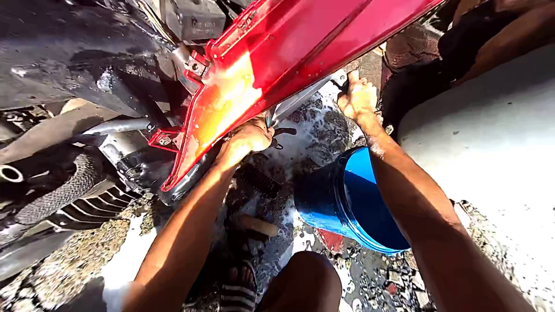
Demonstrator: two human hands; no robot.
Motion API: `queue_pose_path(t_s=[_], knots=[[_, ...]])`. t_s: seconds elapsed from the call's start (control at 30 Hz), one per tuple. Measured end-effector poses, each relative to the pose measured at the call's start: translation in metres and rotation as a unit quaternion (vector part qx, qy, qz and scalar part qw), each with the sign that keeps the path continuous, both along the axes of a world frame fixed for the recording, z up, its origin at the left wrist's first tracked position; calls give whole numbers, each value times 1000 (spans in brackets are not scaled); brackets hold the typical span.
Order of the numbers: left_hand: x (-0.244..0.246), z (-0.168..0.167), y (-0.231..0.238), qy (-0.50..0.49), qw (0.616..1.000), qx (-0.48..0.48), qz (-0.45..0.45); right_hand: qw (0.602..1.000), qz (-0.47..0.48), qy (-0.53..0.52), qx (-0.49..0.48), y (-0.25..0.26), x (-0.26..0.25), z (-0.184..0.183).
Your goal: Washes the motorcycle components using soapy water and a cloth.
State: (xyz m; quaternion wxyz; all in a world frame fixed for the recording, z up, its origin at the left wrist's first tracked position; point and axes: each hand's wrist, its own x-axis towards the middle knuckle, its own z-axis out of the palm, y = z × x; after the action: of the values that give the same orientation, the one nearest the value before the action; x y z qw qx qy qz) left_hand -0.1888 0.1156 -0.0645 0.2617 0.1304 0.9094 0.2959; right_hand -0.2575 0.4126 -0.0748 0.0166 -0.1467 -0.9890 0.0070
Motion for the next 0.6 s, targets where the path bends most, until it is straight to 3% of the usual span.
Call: queue_pose_path(t_s=[0.07, 0.13, 0.17, 0.23, 0.33, 0.47, 0.6], knots=[[-3, 5, 4, -21, 1000, -1, 8, 999, -28, 19, 9, -9, 1, -5], [-17, 6, 16, -46, 997, 58, 28, 998, -50, 36, 21, -12, -1, -7], [-22, 2, 21, -25, 995, 85, 37, 997, -56, 40, 24, -13, -3, -7], [-24, -26, 27, 110, 985, 118, 61, 996, -77, 32, 16, -15, -9, -7], [-25, 5, 27, 32, 999, 10, 24, 997, -74, 10, -4, -15, -9, -6], [7, -10, 7, 43, 997, -26, 62, 999, 3, -3, -50, 4, -8, 0], [68, 3, -31, 104, 984, 93, 106, 983, 10, 64, -174, 3, 42, 6]])
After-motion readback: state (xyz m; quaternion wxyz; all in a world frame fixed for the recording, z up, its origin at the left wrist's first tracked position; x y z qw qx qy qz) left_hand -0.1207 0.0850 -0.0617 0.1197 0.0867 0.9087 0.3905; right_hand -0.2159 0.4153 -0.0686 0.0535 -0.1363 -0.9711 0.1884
